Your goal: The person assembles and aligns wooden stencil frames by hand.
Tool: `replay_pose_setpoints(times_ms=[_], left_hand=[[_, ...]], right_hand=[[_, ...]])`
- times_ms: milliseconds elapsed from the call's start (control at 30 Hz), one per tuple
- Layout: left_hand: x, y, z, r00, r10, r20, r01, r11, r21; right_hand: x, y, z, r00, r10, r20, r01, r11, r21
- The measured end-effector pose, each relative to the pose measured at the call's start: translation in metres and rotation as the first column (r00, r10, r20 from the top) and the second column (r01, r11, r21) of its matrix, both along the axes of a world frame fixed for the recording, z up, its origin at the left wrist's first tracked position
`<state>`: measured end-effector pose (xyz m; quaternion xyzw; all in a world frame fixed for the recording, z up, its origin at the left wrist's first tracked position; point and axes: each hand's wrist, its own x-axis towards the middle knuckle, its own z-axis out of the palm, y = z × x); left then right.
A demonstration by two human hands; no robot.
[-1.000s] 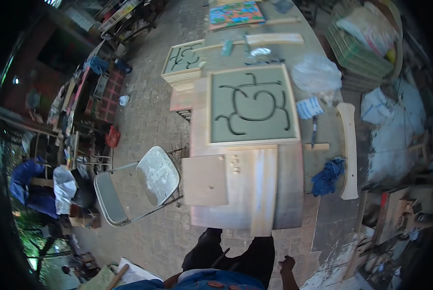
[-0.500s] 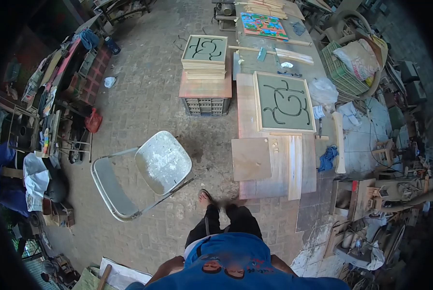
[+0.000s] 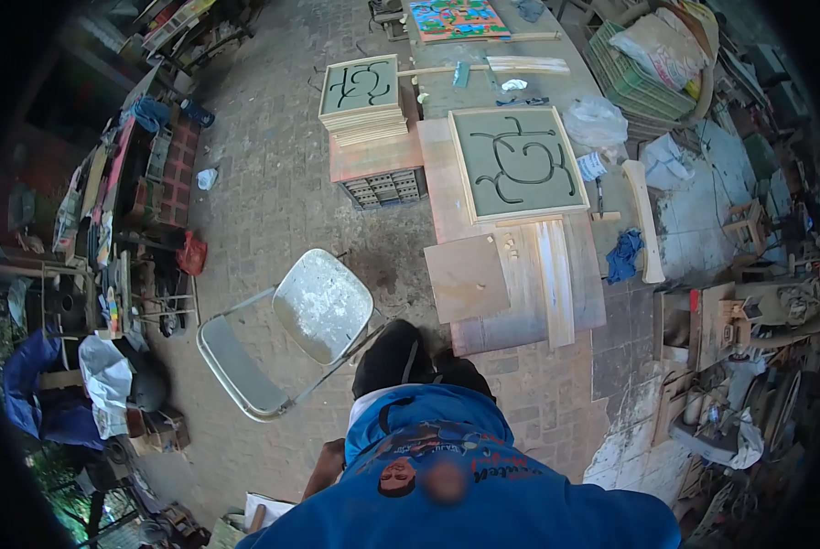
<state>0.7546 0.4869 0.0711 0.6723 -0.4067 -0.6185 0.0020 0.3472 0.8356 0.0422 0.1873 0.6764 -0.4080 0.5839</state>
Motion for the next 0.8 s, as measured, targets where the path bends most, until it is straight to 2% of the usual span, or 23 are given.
replay_pose_setpoints(times_ms=[33,67,100,133,167,200,233,267,300,333,367,467,533,567,600,633,667,700,767,800], left_hand=[[0.007,-0.004,-0.003,0.979,0.205,0.011,-0.205,0.979,0.009],[0.005,-0.025,0.028,0.979,-0.202,0.033,0.204,0.950,-0.236],[0.001,-0.041,0.036,0.976,-0.215,0.047,0.220,0.948,-0.231],[-0.002,-0.057,0.042,0.958,0.246,-0.147,-0.231,0.967,0.112],[-0.008,-0.078,0.051,0.713,0.684,-0.153,-0.552,0.682,0.480],[-0.013,-0.104,0.069,0.779,0.587,-0.220,-0.431,0.756,0.492],[-0.025,-0.132,0.083,0.792,0.574,-0.207,-0.426,0.763,0.486],[-0.040,-0.159,0.094,0.942,0.284,-0.181,-0.202,0.905,0.374],[-0.048,-0.184,0.098,0.992,-0.032,-0.120,0.064,0.960,0.274],[-0.036,-0.214,0.084,0.968,-0.250,0.028,0.230,0.924,0.307],[-0.014,-0.246,0.059,0.983,-0.151,-0.105,0.183,0.871,0.456],[-0.031,-0.360,0.043,0.959,-0.223,-0.178,0.284,0.804,0.523],[-0.054,-0.435,0.036,0.803,-0.591,-0.078,0.573,0.730,0.372],[-0.056,-0.472,0.031,0.780,-0.620,-0.084,0.599,0.702,0.385],[-0.057,-0.507,0.025,0.563,-0.826,-0.033,0.786,0.522,0.331],[-0.062,-0.545,0.015,0.301,-0.953,0.033,0.914,0.298,0.274],[-0.052,-0.575,0.013,0.232,-0.973,0.004,0.939,0.225,0.260],[-0.036,-0.595,-0.001,0.050,-0.998,0.035,0.988,0.054,0.142],[-0.049,-0.636,0.017,0.270,-0.960,-0.072,0.945,0.250,0.213],[-0.049,-0.653,0.018,0.256,-0.962,-0.092,0.948,0.232,0.216]], right_hand=[[0.003,-0.008,0.003,1.000,-0.007,0.002,0.007,1.000,-0.001],[0.007,-0.012,0.003,1.000,-0.015,0.005,0.015,1.000,0.000],[0.012,-0.015,0.002,1.000,-0.021,0.009,0.021,1.000,0.000],[0.016,-0.023,0.001,1.000,-0.028,0.012,0.028,1.000,0.000],[0.022,-0.030,-0.003,0.999,-0.036,0.015,0.036,0.999,-0.003],[0.029,-0.038,-0.007,0.999,-0.045,0.019,0.045,0.999,-0.006],[0.039,-0.050,-0.007,0.998,-0.055,0.023,0.056,0.998,-0.007],[0.050,-0.062,-0.006,0.997,-0.068,0.027,0.068,0.998,-0.005],[0.061,-0.074,-0.006,0.996,-0.079,0.028,0.080,0.997,-0.003],[0.069,-0.088,-0.005,0.996,-0.090,0.026,0.090,0.996,-0.002],[0.078,-0.103,-0.005,0.994,-0.103,0.021,0.103,0.995,0.001],[0.114,-0.165,-0.011,0.988,-0.153,-0.002,0.153,0.988,0.008],[0.154,-0.222,-0.014,0.978,-0.207,-0.017,0.208,0.978,0.022],[0.176,-0.253,-0.013,0.971,-0.238,-0.028,0.239,0.970,0.036],[0.197,-0.284,-0.009,0.963,-0.266,-0.042,0.268,0.962,0.054],[0.209,-0.319,-0.010,0.956,-0.288,-0.063,0.292,0.954,0.063],[0.225,-0.333,0.006,0.953,-0.294,-0.075,0.300,0.949,0.099],[0.241,-0.341,0.028,0.952,-0.295,-0.082,0.304,0.942,0.141],[0.271,-0.372,0.054,0.944,-0.313,-0.108,0.329,0.926,0.186],[0.281,-0.384,0.066,0.940,-0.317,-0.126,0.337,0.920,0.202]])
